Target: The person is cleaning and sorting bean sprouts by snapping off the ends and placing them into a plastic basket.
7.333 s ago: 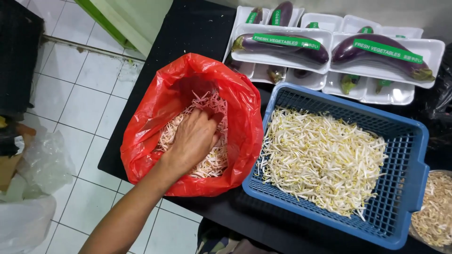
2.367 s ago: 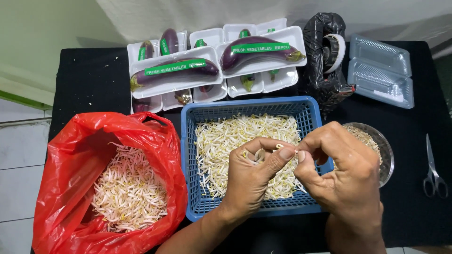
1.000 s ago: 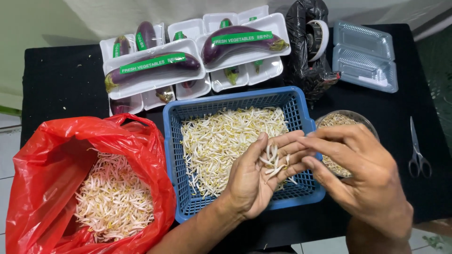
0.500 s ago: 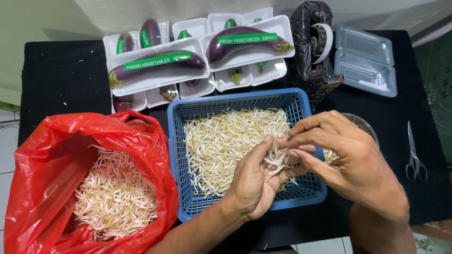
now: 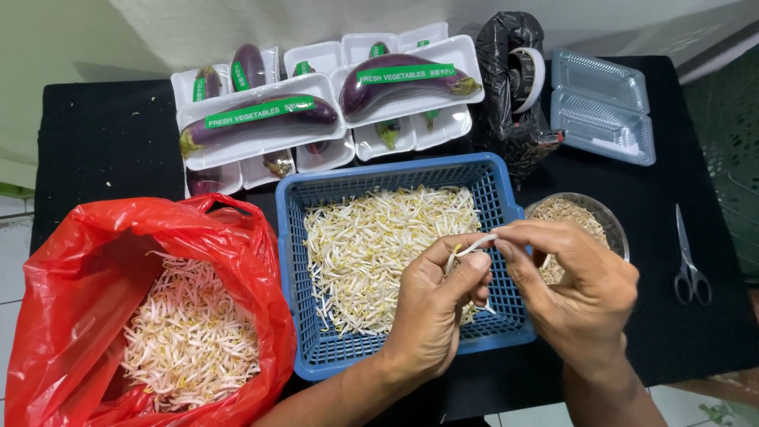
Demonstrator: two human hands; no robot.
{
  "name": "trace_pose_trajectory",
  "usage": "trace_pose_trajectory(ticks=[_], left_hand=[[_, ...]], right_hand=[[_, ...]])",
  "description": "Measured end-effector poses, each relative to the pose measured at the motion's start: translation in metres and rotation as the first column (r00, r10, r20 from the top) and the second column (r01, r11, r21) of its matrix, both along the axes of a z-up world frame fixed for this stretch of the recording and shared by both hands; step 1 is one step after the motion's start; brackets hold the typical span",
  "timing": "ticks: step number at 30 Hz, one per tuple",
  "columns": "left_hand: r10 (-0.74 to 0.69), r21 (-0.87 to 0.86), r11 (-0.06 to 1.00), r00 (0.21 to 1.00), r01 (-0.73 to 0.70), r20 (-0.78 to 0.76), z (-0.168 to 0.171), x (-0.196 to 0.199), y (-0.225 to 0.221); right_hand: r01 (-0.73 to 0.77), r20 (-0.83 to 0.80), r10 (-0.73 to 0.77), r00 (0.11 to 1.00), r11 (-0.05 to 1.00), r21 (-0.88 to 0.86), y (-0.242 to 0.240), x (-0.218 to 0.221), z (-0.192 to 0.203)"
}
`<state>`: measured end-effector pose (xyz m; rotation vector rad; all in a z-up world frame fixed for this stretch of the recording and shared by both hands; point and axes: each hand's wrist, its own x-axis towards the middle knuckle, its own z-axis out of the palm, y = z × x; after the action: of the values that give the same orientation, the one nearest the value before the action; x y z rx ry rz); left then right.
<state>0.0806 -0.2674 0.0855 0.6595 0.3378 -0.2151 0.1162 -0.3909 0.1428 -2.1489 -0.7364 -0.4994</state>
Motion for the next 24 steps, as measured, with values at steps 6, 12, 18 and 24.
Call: trace_pose_trajectory(ticks=[6, 12, 18, 24], left_hand=[[0.149, 0.075, 0.985, 0.986, -0.155, 0.077, -0.008, 0.002, -0.001], [0.147, 0.132, 0.977, 0.978, -0.166, 0.147, -0.003, 0.001, 0.0], [0.108, 0.017, 0.994, 0.991, -0.11, 0.082, -0.016, 0.003, -0.001], [-0.04, -0.115, 0.993, 0.993, 0.027, -0.11, -0.009, 0.005, 0.002]], right_hand=[[0.034, 0.068, -0.029, 0.997, 0.997, -0.062, 0.005, -0.007, -0.01], [0.057, 0.054, -0.055, 0.997, 0.997, -0.044, 0.006, -0.006, -0.016], [0.021, -0.087, -0.02, 0.996, 1.0, 0.004, 0.004, -0.004, -0.011], [0.004, -0.278, 0.017, 0.961, 0.997, 0.075, -0.01, 0.002, -0.017]])
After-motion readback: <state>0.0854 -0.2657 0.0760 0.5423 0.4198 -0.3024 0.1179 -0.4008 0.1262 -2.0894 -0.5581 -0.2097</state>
